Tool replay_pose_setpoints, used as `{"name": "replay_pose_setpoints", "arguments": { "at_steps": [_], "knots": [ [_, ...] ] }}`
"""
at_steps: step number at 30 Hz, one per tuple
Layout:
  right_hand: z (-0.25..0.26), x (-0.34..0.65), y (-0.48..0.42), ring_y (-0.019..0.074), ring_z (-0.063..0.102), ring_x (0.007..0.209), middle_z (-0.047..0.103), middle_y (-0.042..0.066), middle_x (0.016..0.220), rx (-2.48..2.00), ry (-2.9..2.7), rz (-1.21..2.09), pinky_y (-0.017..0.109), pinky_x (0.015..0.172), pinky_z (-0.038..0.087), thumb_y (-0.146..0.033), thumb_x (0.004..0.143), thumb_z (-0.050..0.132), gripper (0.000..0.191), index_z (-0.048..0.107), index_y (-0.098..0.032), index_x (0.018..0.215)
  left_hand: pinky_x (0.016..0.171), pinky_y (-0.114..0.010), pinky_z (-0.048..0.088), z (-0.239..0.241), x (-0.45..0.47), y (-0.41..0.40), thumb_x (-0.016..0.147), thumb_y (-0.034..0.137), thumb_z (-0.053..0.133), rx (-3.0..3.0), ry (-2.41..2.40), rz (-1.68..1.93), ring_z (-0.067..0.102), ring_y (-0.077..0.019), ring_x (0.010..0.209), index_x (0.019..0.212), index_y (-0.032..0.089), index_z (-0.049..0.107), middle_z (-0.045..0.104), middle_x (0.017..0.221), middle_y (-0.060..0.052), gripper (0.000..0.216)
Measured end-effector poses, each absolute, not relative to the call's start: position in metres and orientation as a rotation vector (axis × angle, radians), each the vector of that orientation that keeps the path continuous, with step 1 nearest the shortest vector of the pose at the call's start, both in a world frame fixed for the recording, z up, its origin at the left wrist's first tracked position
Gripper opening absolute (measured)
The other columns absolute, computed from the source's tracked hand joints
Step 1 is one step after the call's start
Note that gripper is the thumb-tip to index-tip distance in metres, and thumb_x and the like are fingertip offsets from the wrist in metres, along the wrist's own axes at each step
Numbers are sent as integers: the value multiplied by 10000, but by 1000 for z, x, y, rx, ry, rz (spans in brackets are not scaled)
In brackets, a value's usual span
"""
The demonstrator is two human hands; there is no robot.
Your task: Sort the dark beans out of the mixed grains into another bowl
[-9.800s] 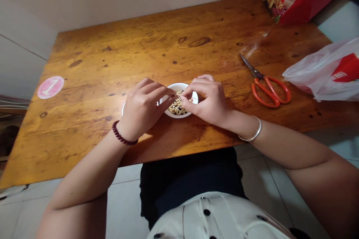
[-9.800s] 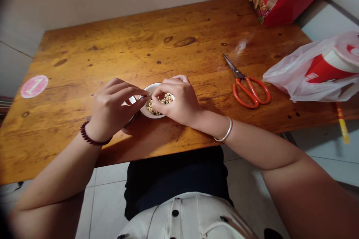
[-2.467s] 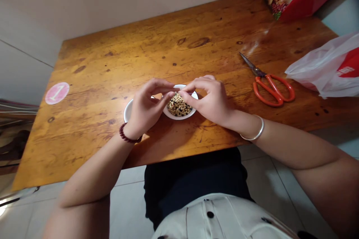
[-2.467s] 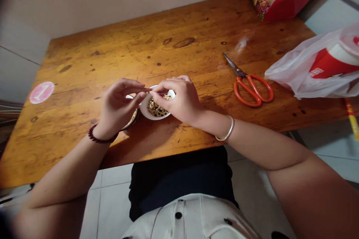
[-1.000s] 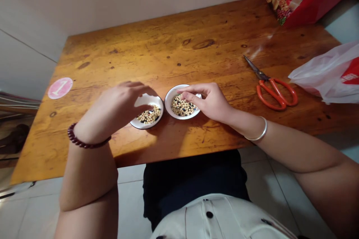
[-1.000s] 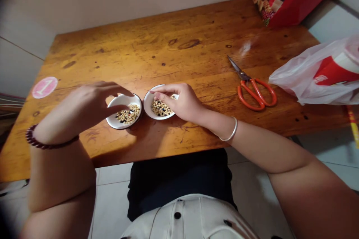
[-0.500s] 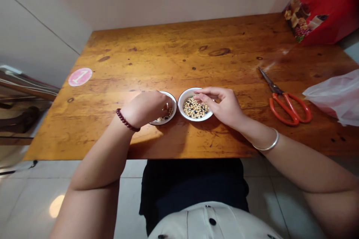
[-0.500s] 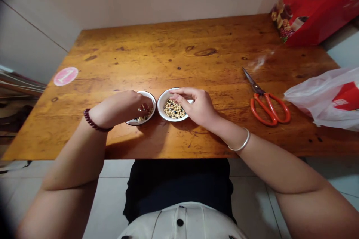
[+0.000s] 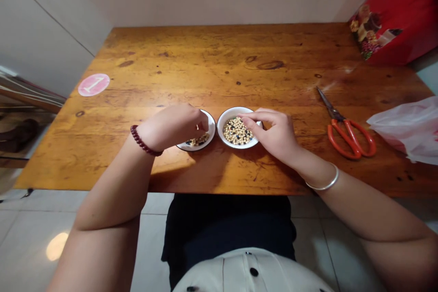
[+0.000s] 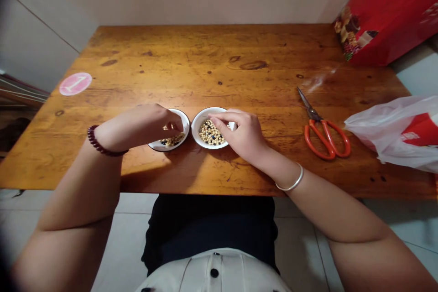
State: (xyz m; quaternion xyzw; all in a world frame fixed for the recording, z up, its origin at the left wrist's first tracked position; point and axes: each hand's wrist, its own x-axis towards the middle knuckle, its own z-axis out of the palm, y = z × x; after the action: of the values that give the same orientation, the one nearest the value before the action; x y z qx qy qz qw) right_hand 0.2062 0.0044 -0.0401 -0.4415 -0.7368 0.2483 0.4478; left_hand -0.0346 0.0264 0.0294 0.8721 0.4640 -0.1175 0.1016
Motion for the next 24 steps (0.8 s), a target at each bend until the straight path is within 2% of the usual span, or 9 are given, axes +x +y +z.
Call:
{"name": "replay_pose_setpoints", "arguments": {
  "at_steps": [4, 6, 9, 15, 24],
  "knots": [
    [-40, 207, 2, 158, 699, 723, 781, 44, 852, -1009, -1863, 435, 292, 691, 535, -214, 865, 680, 131, 789, -202, 937, 640, -227, 424, 28, -31, 29, 816, 187, 608, 2503, 1225, 115, 637, -110, 667, 871, 259, 751, 753, 809, 32, 169],
    [-37, 207, 0, 145, 679, 671, 776, 34, 816, -943, -1854, 400, 283, 651, 526, -209, 857, 680, 106, 780, -207, 892, 684, -215, 479, 24, -25, 31, 825, 251, 678, 2311, 1120, 401, 666, -109, 709, 900, 233, 752, 761, 837, 17, 106],
    [-30, 207, -3, 125, 627, 595, 742, 19, 722, -876, -1805, 389, 267, 582, 491, -207, 837, 678, 86, 756, -211, 802, 741, -236, 546, 14, -12, 31, 820, 331, 731, 1987, 974, 683, 693, -129, 760, 902, 182, 748, 763, 868, -31, 171],
    [-24, 207, -3, 113, 566, 532, 668, 4, 615, -859, -1746, 364, 266, 537, 437, -197, 791, 682, 97, 700, -204, 696, 767, -275, 602, 1, 2, 26, 784, 323, 784, 1670, 904, 818, 722, -163, 817, 896, 172, 767, 765, 899, -62, 188],
    [-26, 208, -2, 115, 546, 524, 624, -9, 579, -891, -1734, 318, 268, 529, 414, -208, 776, 667, 126, 648, -206, 651, 790, -279, 613, 0, 6, 26, 774, 319, 796, 1650, 919, 827, 725, -175, 869, 883, 172, 766, 770, 921, -67, 186]
  ]
}}
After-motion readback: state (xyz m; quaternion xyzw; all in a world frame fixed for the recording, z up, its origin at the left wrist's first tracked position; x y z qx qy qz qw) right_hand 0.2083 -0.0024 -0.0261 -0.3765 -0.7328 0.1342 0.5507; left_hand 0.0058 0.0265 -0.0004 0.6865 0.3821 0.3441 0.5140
